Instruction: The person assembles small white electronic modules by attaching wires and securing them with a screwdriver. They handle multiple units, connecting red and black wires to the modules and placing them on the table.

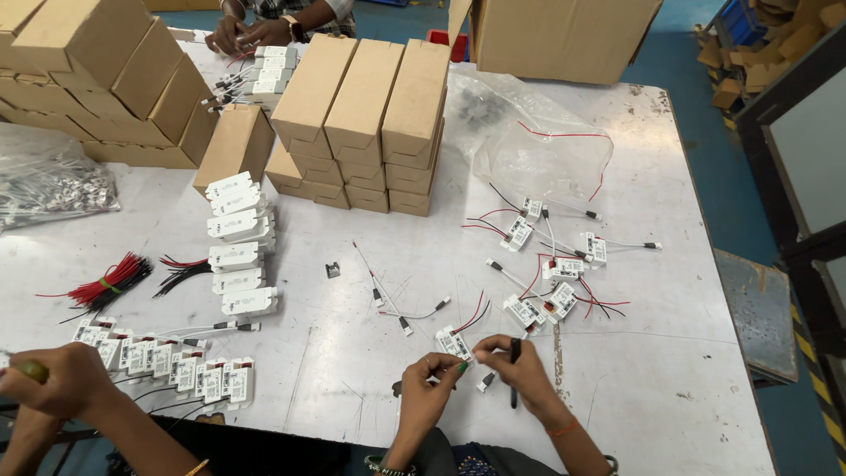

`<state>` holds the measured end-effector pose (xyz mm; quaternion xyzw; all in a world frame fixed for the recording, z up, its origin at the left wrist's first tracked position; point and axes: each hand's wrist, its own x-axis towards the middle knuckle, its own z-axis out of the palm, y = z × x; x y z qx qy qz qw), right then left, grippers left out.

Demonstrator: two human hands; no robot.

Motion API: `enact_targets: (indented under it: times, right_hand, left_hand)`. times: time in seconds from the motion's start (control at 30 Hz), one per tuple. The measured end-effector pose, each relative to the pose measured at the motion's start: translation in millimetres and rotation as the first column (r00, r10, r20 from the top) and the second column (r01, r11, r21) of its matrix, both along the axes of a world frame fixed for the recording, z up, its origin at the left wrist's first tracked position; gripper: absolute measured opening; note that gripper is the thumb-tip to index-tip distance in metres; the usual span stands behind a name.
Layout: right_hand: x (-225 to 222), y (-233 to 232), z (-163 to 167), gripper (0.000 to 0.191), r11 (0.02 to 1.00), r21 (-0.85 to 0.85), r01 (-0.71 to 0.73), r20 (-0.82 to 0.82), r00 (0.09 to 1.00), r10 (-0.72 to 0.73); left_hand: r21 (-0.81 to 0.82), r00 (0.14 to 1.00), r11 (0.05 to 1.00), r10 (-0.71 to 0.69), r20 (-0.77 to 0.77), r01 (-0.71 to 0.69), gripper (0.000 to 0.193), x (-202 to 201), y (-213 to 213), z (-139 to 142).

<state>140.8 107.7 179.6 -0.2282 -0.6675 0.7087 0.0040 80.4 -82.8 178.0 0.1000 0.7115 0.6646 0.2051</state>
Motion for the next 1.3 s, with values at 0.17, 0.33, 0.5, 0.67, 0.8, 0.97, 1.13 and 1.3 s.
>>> enact_targets:
  times: [0.17,0.33,0.5,0.67,0.8,0.97,1.13,1.3]
  right_hand:
    - [0,-6,-6,0.018,1.000,0.010,-0.022,-0.009,1.000,0.022]
    - [-2,-7,-11,0.016,0.995,-0.093,0.021,0.009,1.000,-0.020]
    - [-1,-15,-13,0.015,0.987,-0.147,0.068,0.008,0.998,-0.068]
    - [-1,-14,-13,0.016,0.986,-0.131,0.100,-0.007,0.995,-0.102]
    - [-1,-1,-14,0.019,0.983,0.029,0.181,0.024,0.983,-0.181]
    - [-1,1,-16,0.017,0.901,0.429,0.057,-0.093,0.995,-0.019]
    - [-9,-19,-12,0.024,0.733,0.680,-0.006,-0.118,0.986,0.118]
    - [-17,-30,-7,0.025,0.721,0.690,-0.062,-0.059,0.988,0.142]
  left_hand:
    - [-0.017,0.996,1.000,-0.017,0.086,0.019,0.016,2,2,-5]
    - [0.065,0.996,0.998,0.001,0.086,-0.006,0.015,1,2,-16]
    - [0.108,0.995,0.993,0.047,0.088,-0.056,0.014,5,1,-27]
    - [0.111,0.972,0.989,0.069,0.224,-0.096,0.017,3,-3,-31]
    - [0.084,0.978,0.991,0.083,0.189,-0.100,0.019,-3,-12,-34]
    - [-0.150,0.998,0.987,0.057,0.008,-0.056,0.020,-8,-24,-41]
    - [-0.323,1.000,0.946,0.014,0.012,-0.009,0.019,-11,-27,-43]
    - [-0.374,1.000,0.927,0.012,-0.019,-0.019,0.019,-15,-23,-48]
